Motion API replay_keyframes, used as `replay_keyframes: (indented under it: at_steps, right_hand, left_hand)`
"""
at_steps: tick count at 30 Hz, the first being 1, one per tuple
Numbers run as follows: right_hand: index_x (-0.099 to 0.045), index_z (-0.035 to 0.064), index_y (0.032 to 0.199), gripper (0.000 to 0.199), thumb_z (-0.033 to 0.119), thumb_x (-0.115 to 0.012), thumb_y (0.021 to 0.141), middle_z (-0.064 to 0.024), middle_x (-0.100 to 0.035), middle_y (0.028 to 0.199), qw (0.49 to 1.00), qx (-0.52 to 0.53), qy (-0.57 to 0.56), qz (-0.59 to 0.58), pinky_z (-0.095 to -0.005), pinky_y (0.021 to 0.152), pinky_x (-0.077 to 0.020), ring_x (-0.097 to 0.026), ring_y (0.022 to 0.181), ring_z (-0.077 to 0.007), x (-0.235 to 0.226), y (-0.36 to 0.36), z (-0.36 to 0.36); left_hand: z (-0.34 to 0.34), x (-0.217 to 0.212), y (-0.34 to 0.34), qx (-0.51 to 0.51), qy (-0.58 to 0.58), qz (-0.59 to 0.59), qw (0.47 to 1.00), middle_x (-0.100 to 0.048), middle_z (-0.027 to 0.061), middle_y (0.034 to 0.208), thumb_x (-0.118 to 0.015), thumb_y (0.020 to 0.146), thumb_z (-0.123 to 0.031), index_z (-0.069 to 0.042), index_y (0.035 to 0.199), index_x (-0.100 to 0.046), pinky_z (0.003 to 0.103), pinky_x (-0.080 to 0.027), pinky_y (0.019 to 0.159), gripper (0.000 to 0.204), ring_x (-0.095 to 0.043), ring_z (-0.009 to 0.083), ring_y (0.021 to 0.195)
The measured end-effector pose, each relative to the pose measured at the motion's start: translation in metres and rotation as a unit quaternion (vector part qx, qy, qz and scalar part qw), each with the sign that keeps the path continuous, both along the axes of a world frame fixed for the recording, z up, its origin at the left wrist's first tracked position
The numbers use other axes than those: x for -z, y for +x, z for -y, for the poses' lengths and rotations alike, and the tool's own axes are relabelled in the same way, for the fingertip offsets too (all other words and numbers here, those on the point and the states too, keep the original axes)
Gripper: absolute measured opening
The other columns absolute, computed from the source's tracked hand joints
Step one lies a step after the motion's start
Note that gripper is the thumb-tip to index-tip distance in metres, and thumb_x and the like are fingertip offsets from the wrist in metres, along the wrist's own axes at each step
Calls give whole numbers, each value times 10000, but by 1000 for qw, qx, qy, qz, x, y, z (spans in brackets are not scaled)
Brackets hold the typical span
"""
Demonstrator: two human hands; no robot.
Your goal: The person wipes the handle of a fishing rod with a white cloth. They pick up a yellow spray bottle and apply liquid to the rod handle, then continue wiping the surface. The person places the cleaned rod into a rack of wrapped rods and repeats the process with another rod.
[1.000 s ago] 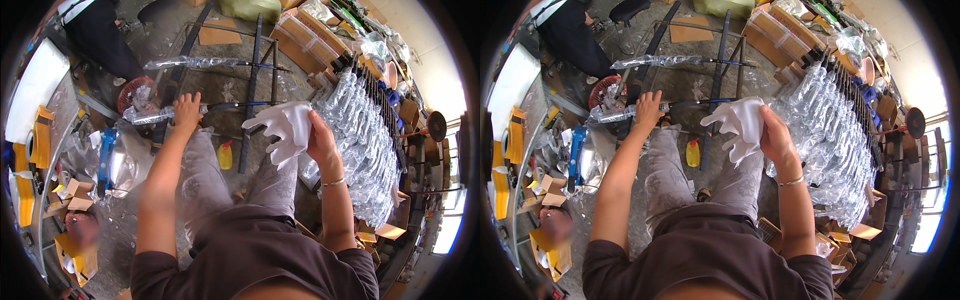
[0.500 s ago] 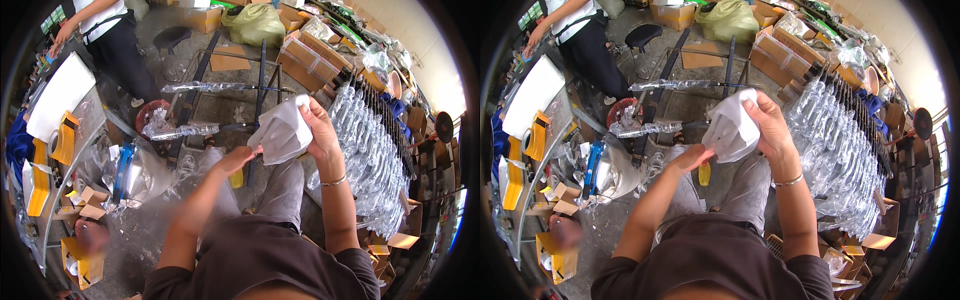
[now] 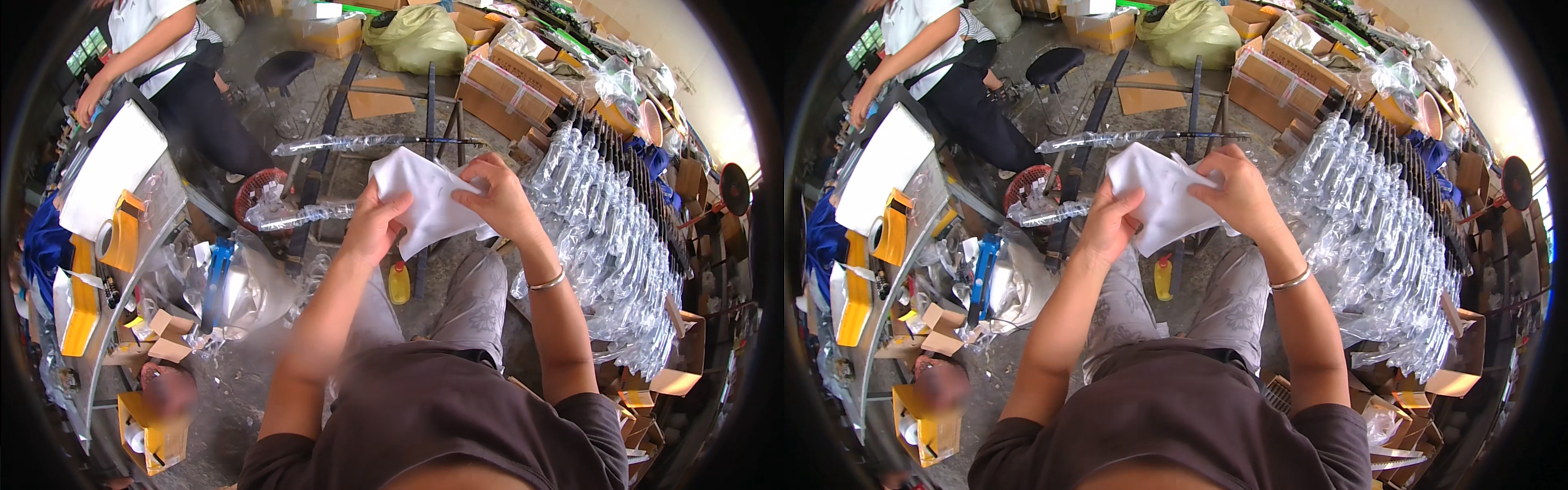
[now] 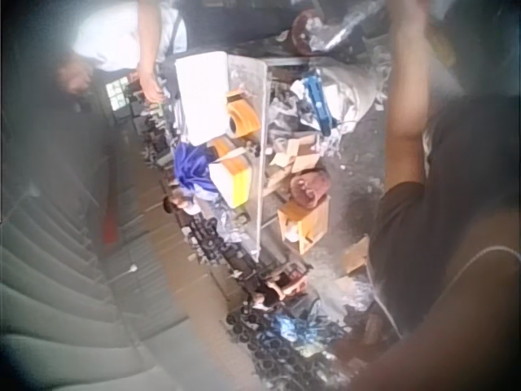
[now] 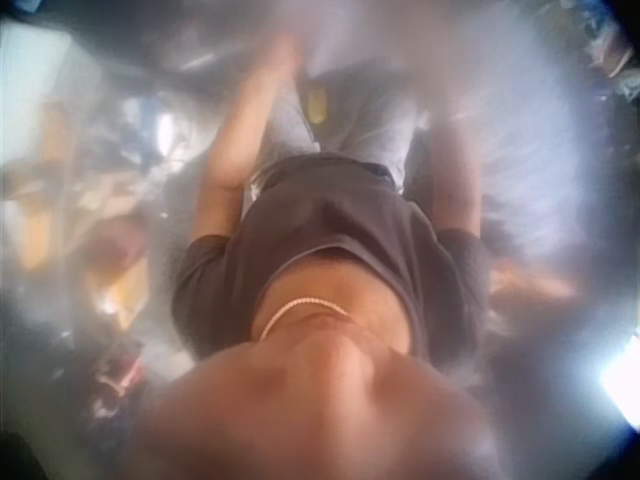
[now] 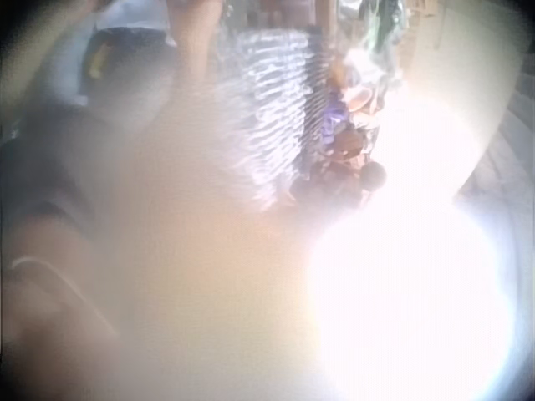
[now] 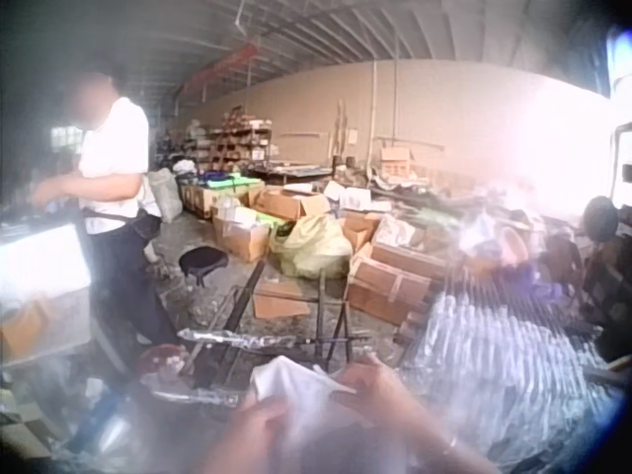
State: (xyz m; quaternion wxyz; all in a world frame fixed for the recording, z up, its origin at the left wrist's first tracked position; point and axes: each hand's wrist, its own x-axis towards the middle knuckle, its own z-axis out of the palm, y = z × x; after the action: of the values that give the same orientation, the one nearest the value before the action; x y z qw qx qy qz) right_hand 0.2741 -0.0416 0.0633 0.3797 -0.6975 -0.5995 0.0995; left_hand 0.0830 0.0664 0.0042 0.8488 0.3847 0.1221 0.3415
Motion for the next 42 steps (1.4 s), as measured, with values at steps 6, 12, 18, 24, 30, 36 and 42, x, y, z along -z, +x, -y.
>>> replay_keyframes:
  at_steps: [6,12,18,24,30,36,42]
  right_hand:
    - [-677,-42,969,249,199,-613,969,-69,-639,966,957,29,34,-288,-325,792,-512,-610,911,-141,15,8,-5]
    - [-558,8,1096,254,217,-419,1054,-107,-645,1124,702,-30,145,-696,-349,905,-537,-644,1031,-188,55,32,-7]
    - [-512,24,1106,197,171,-390,1056,-69,-618,1098,637,-74,195,-742,-334,930,-507,-628,1006,-183,51,19,-9]
    - [-500,36,1208,232,67,-535,981,-92,-626,1115,762,-56,194,-615,-332,898,-518,-622,1015,-171,18,9,-4]
    - [-530,32,1251,319,15,-587,937,-82,-677,1005,827,21,181,-532,-292,755,-546,-661,868,-163,0,21,-15]
    - [-567,46,1084,110,87,-518,995,-30,-647,938,771,9,221,-597,-260,700,-527,-629,810,-114,-4,44,-21]
    - [-558,71,1063,120,119,-457,1020,-14,-609,948,766,55,217,-603,-292,738,-522,-591,833,-119,1,42,-37]
  left_hand:
    - [-21,-15,-12,-50,92,-66,992,-637,46,1175,-614,854,66,-49,1340,-496,319,-509,928,513,-621,155,1062]
    - [-46,-53,-26,-61,107,-93,988,-624,70,1217,-537,844,70,-60,1402,-445,323,-510,925,580,-628,177,1073]
    - [-60,-56,-34,-55,124,-167,976,-595,97,1282,-555,844,52,-32,1407,-441,364,-463,1008,581,-583,208,1171]
    - [-68,-65,-34,-70,233,-157,957,-617,76,1225,-627,824,74,-27,1365,-482,299,-479,945,569,-604,154,1085]
    - [-71,-95,-27,-77,237,-149,957,-624,72,1191,-638,820,85,-20,1363,-477,316,-491,920,577,-604,169,1074]
    - [-74,-121,-19,-81,224,-169,956,-588,83,1280,-621,837,86,-61,1432,-418,345,-481,970,646,-582,198,1151]
    - [-73,-98,-9,-60,182,-156,969,-583,92,1299,-575,861,93,-87,1465,-389,371,-492,978,657,-590,208,1153]
